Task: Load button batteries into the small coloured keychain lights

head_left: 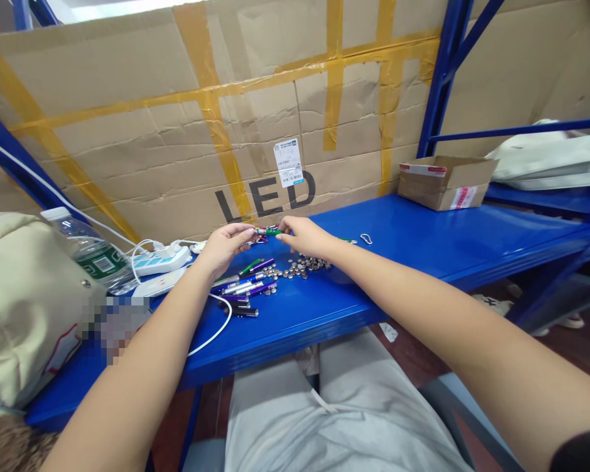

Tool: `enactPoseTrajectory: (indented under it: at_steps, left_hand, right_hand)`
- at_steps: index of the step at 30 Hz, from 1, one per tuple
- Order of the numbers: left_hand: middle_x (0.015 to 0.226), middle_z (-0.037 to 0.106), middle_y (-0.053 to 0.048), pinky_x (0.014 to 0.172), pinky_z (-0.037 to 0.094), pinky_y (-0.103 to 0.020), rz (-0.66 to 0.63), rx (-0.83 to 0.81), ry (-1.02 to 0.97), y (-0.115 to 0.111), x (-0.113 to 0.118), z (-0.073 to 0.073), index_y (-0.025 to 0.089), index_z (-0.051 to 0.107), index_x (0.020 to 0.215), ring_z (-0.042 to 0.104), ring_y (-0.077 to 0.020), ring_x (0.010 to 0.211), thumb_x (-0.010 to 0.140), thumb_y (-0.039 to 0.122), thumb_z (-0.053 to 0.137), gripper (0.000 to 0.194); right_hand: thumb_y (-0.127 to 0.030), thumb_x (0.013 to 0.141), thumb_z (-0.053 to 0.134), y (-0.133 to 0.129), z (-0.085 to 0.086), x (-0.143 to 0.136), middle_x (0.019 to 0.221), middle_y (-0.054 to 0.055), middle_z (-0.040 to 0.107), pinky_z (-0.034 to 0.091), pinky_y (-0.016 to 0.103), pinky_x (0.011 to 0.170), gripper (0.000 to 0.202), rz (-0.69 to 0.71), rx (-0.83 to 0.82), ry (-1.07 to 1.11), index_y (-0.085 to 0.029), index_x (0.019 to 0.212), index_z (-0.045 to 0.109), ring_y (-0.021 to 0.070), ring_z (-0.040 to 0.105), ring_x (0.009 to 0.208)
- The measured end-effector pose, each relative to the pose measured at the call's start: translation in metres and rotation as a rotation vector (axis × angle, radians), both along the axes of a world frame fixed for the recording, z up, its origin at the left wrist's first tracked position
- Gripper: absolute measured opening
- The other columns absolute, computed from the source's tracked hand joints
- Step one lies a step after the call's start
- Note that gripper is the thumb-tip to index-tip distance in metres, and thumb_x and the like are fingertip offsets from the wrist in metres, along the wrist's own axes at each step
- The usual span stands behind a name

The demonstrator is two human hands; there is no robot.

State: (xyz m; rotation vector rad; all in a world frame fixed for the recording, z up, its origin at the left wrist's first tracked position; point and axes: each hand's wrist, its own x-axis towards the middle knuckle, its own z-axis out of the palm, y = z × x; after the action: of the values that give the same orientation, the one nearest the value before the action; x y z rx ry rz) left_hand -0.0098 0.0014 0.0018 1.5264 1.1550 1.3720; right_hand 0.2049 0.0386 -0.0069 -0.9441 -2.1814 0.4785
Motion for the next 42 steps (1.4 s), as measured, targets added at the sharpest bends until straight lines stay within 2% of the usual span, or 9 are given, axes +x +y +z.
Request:
enactPoseTrajectory:
  at_steps: [7,15,19,23,30,35,42]
  left_hand:
    - [0.084,0.072,-0.005,0.069,0.048,-0.026,0.086,0.047,0.038,0.003,0.001,-0.001,0.017,0.074,0.088,0.063,-0.0154,0.076,0.059,0.046,0.085,0.042]
    - [0.083,0.073,-0.007,0.072,0.052,-0.032,0.155,0.14,0.202,0.001,0.0,0.001,0.018,0.075,0.087,0.063,-0.0192,0.076,0.061,0.052,0.081,0.043]
    - [0.09,0.074,-0.008,0.073,0.051,-0.032,0.15,0.165,0.277,-0.001,-0.001,0.002,0.018,0.075,0.094,0.063,-0.0186,0.076,0.066,0.05,0.079,0.043]
    - [0.087,0.074,-0.007,0.074,0.05,-0.032,0.14,0.135,0.362,-0.004,-0.001,0.004,0.019,0.077,0.094,0.062,-0.0184,0.074,0.067,0.047,0.078,0.039]
    - [0.087,0.076,-0.009,0.082,0.052,-0.038,0.158,0.062,0.361,-0.012,0.004,0.011,0.019,0.078,0.087,0.067,-0.0251,0.082,0.059,0.041,0.085,0.035]
    - [0.088,0.076,-0.009,0.085,0.052,-0.041,0.176,0.09,0.409,-0.012,0.002,0.009,0.02,0.079,0.083,0.069,-0.0281,0.087,0.059,0.038,0.085,0.03]
    - [0.087,0.075,-0.007,0.083,0.052,-0.038,0.128,0.206,0.43,-0.01,-0.002,0.004,0.022,0.079,0.079,0.067,-0.0248,0.084,0.061,0.042,0.082,0.027]
  right_hand:
    - [-0.025,0.088,0.057,0.0,0.001,0.0,0.082,0.004,0.065,0.039,0.025,0.06,0.009,-0.005,0.036,-0.008,-0.018,0.083,0.054,0.0134,0.057,0.067]
    - [-0.026,0.088,0.058,-0.002,0.003,0.001,0.082,0.004,0.065,0.038,0.025,0.063,0.011,-0.003,0.065,-0.061,-0.018,0.083,0.054,0.0148,0.057,0.072]
    - [-0.026,0.088,0.058,-0.002,0.003,0.002,0.081,0.004,0.064,0.038,0.025,0.063,0.012,0.01,0.073,-0.088,-0.018,0.082,0.054,0.015,0.057,0.073]
    - [-0.026,0.089,0.058,-0.001,0.003,0.003,0.08,0.004,0.065,0.038,0.026,0.063,0.01,0.023,0.068,-0.099,-0.018,0.083,0.056,0.015,0.057,0.071]
    - [-0.026,0.091,0.054,0.0,0.004,0.005,0.08,0.005,0.067,0.04,0.026,0.061,0.011,0.052,0.016,-0.094,-0.017,0.089,0.06,0.014,0.058,0.065]
    - [-0.029,0.092,0.051,0.004,0.0,0.005,0.072,0.002,0.066,0.039,0.025,0.056,0.014,0.115,-0.037,-0.108,-0.018,0.085,0.057,0.0128,0.057,0.059]
    - [-0.03,0.094,0.049,0.001,0.004,0.008,0.064,-0.001,0.058,0.037,0.024,0.052,0.017,0.167,-0.095,-0.107,-0.018,0.083,0.056,0.0112,0.051,0.052]
